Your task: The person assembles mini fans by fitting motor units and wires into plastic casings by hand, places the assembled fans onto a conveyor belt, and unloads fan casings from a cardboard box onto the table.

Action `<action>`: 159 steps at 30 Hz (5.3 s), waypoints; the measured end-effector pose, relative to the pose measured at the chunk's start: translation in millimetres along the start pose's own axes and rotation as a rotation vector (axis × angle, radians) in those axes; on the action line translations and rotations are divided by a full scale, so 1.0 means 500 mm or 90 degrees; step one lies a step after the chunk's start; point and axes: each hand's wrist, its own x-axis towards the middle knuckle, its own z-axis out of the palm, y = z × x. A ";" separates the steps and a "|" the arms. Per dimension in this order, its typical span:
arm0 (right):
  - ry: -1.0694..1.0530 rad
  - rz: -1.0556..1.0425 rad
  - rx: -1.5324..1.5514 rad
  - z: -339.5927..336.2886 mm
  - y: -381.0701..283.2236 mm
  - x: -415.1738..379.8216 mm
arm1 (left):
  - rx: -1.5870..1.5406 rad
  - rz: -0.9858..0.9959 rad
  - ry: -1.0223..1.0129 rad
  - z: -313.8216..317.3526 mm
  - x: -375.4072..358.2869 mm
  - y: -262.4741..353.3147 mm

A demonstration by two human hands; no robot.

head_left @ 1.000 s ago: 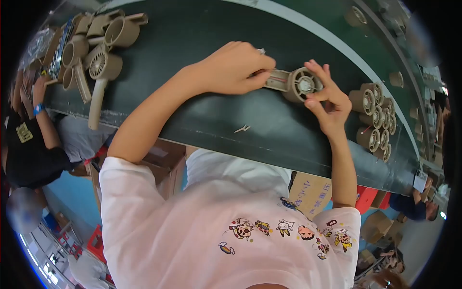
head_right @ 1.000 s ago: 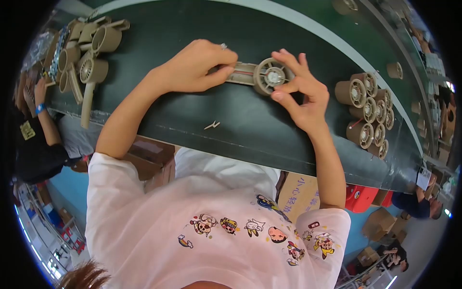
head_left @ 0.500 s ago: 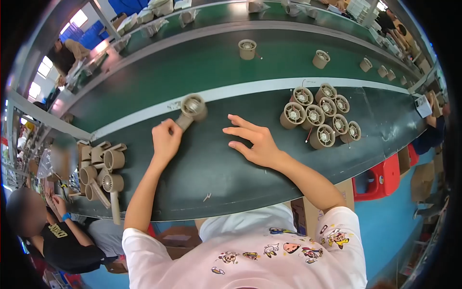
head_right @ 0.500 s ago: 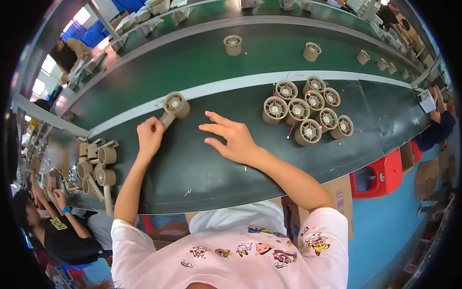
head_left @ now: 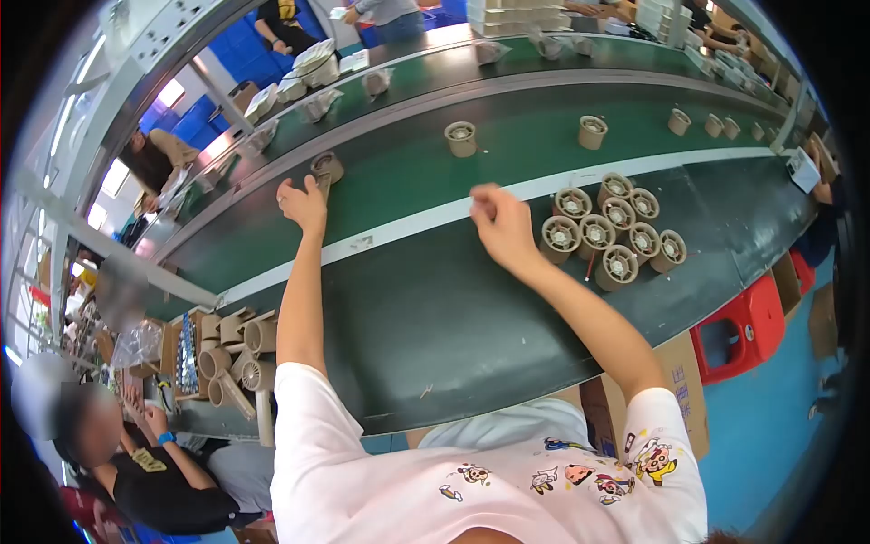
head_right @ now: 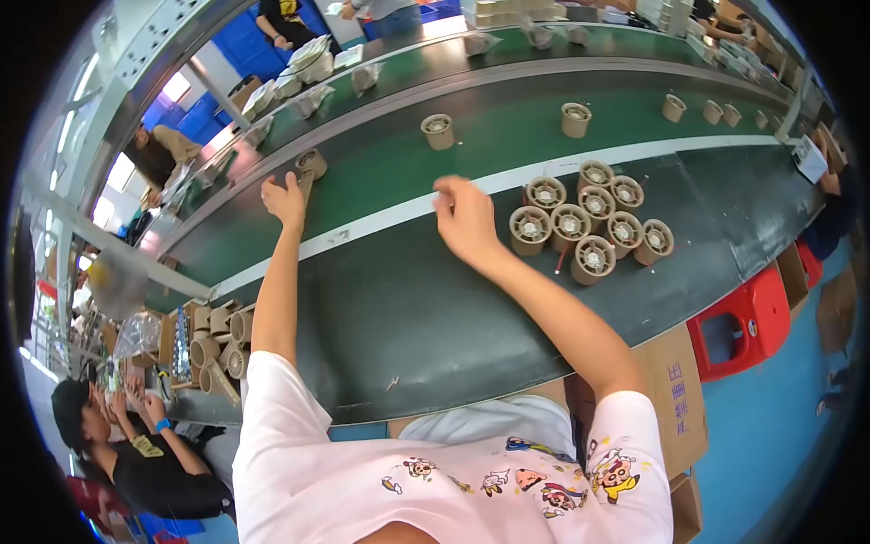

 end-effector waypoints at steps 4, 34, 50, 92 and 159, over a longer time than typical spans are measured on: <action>0.090 -0.123 -0.290 0.116 0.069 0.175 | 0.081 0.130 -0.069 -0.165 -0.028 0.058; -0.447 -0.115 -0.623 -0.086 -0.129 -0.128 | 0.072 0.263 -0.810 -0.572 -0.006 -0.109; -0.505 -0.082 -0.093 -0.166 -0.084 -0.157 | -0.213 0.552 -0.612 -0.352 -0.318 0.257; -0.176 -0.374 -0.086 -0.248 -0.158 -0.241 | -0.203 0.713 -0.422 -0.442 -0.386 0.249; -0.272 -0.480 -0.019 -0.080 -0.166 -0.167 | -0.526 0.099 -0.629 -0.470 -0.401 0.265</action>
